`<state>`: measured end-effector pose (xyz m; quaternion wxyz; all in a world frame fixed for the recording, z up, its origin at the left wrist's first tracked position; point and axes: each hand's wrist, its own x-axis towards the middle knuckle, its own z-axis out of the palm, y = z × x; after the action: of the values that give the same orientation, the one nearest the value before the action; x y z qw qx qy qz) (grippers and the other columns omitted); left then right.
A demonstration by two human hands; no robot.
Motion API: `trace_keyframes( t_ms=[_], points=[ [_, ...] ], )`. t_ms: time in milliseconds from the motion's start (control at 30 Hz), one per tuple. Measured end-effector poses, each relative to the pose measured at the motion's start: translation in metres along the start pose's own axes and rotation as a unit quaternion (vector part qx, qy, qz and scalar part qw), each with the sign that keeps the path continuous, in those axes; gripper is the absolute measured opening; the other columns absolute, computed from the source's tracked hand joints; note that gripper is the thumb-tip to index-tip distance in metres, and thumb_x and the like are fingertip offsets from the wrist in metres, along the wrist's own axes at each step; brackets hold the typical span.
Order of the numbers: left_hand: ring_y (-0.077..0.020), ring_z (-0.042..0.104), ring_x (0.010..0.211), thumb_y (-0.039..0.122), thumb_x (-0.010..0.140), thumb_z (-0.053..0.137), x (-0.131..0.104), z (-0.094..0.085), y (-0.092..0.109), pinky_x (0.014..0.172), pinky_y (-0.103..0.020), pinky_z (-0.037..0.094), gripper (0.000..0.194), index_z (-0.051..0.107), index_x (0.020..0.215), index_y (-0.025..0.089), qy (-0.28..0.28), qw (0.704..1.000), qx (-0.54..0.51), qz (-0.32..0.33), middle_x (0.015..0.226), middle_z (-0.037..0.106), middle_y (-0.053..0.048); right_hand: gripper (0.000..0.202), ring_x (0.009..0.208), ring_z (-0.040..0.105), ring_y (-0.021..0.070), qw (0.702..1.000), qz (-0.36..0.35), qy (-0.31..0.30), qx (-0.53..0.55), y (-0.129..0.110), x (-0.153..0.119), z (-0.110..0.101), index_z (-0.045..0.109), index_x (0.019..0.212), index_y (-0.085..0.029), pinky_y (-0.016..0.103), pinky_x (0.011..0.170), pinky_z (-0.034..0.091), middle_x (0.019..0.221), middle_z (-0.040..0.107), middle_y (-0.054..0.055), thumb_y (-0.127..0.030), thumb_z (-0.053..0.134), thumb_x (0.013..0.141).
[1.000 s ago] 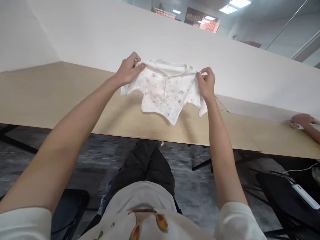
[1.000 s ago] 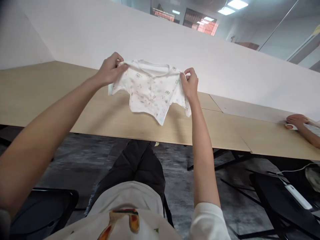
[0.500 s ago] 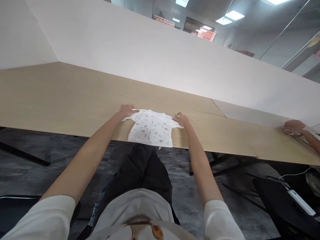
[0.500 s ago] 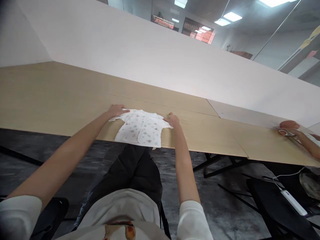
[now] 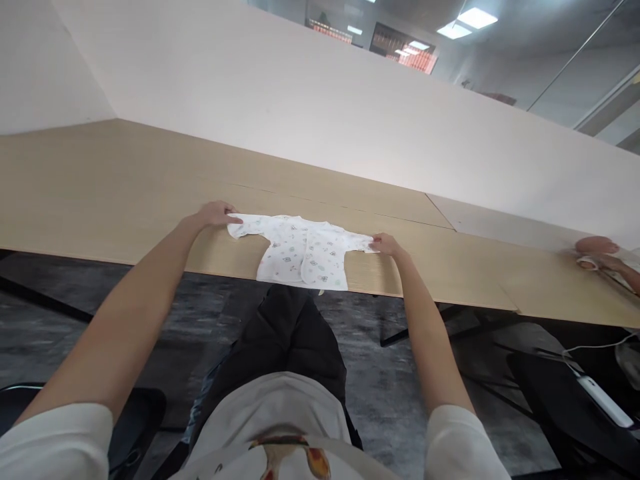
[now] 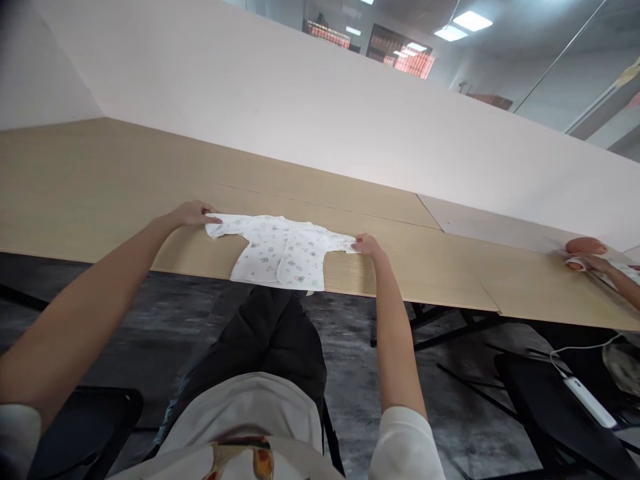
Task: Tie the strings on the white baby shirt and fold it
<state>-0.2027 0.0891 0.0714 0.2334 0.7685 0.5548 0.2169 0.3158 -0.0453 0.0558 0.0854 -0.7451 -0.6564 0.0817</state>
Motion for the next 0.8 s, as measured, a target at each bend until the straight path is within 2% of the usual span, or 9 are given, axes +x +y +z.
trace_keyframes(
  t_ms=[100, 233, 367, 467, 533, 633, 700, 800],
  points=[
    [-0.0270, 0.057, 0.099, 0.095, 0.024, 0.053, -0.003, -0.002, 0.003, 0.092, -0.044, 0.037, 0.071, 0.059, 0.057, 0.031, 0.008, 0.997, 0.057, -0.051, 0.054, 0.057, 0.001, 0.026, 0.089, 0.067, 0.0218, 0.997, 0.014, -0.006, -0.074, -0.006, 0.002, 0.007, 0.076, 0.096, -0.011, 0.025, 0.076, 0.046, 0.100, 0.076, 0.013, -0.026, 0.060, 0.084],
    [-0.0331, 0.055, 0.109, 0.095, 0.027, 0.049, -0.008, 0.004, 0.000, 0.095, -0.051, 0.031, 0.071, 0.059, 0.057, 0.031, 0.040, 0.989, 0.109, -0.090, 0.062, 0.063, -0.003, 0.034, 0.105, 0.066, 0.0252, 0.992, 0.062, 0.018, -0.107, -0.008, -0.002, 0.015, 0.075, 0.108, -0.012, 0.028, 0.087, 0.047, 0.116, 0.072, 0.018, -0.026, 0.049, 0.092],
    [-0.0364, 0.050, 0.119, 0.095, 0.043, 0.045, -0.010, 0.013, -0.008, 0.099, -0.056, 0.027, 0.075, 0.066, 0.068, 0.028, 0.084, 0.986, 0.127, -0.072, 0.080, 0.070, -0.007, 0.042, 0.119, 0.061, 0.0301, 0.987, 0.117, 0.022, -0.104, -0.010, -0.013, 0.022, 0.070, 0.117, -0.011, 0.039, 0.099, 0.044, 0.130, 0.063, 0.022, -0.027, 0.037, 0.098],
    [-0.0390, 0.050, 0.120, 0.089, 0.060, 0.047, -0.005, 0.018, -0.017, 0.099, -0.055, 0.032, 0.074, 0.066, 0.074, 0.019, 0.111, 0.971, 0.185, -0.108, 0.092, 0.071, -0.013, 0.046, 0.126, 0.055, 0.0331, 0.986, 0.125, 0.039, -0.101, -0.015, -0.020, 0.029, 0.066, 0.123, -0.009, 0.046, 0.105, 0.040, 0.135, 0.060, 0.023, -0.024, 0.029, 0.100],
    [-0.0378, 0.054, 0.114, 0.079, 0.069, 0.053, -0.001, 0.018, -0.024, 0.094, -0.049, 0.041, 0.066, 0.063, 0.076, 0.014, 0.108, 0.960, 0.208, -0.151, 0.090, 0.070, -0.015, 0.048, 0.128, 0.053, 0.0342, 0.985, 0.131, 0.051, -0.098, -0.018, -0.023, 0.032, 0.064, 0.126, -0.009, 0.049, 0.106, 0.039, 0.135, 0.059, 0.024, -0.022, 0.027, 0.100],
    [-0.0311, 0.060, 0.100, 0.068, 0.079, 0.056, 0.001, 0.016, -0.032, 0.082, -0.037, 0.047, 0.054, 0.060, 0.079, 0.014, 0.101, 0.959, 0.171, -0.201, 0.084, 0.069, -0.012, 0.048, 0.129, 0.052, 0.0349, 0.984, 0.141, 0.050, -0.095, -0.018, -0.023, 0.034, 0.064, 0.126, -0.010, 0.051, 0.106, 0.038, 0.134, 0.060, 0.023, -0.021, 0.027, 0.099],
    [-0.0282, 0.061, 0.095, 0.064, 0.081, 0.058, 0.000, 0.014, -0.036, 0.079, -0.034, 0.047, 0.049, 0.058, 0.081, 0.015, 0.123, 0.957, 0.147, -0.217, 0.085, 0.069, -0.009, 0.047, 0.129, 0.052, 0.0347, 0.983, 0.151, 0.050, -0.092, -0.016, -0.022, 0.034, 0.063, 0.127, -0.009, 0.052, 0.106, 0.038, 0.134, 0.061, 0.022, -0.020, 0.027, 0.098],
    [-0.0258, 0.061, 0.097, 0.058, 0.081, 0.063, 0.002, 0.013, -0.036, 0.082, -0.036, 0.046, 0.044, 0.058, 0.092, 0.016, 0.166, 0.957, 0.109, -0.210, 0.092, 0.069, -0.008, 0.046, 0.130, 0.052, 0.0351, 0.981, 0.173, 0.041, -0.078, -0.015, -0.018, 0.028, 0.062, 0.128, -0.008, 0.052, 0.107, 0.038, 0.135, 0.060, 0.022, -0.016, 0.031, 0.096]
  ],
)
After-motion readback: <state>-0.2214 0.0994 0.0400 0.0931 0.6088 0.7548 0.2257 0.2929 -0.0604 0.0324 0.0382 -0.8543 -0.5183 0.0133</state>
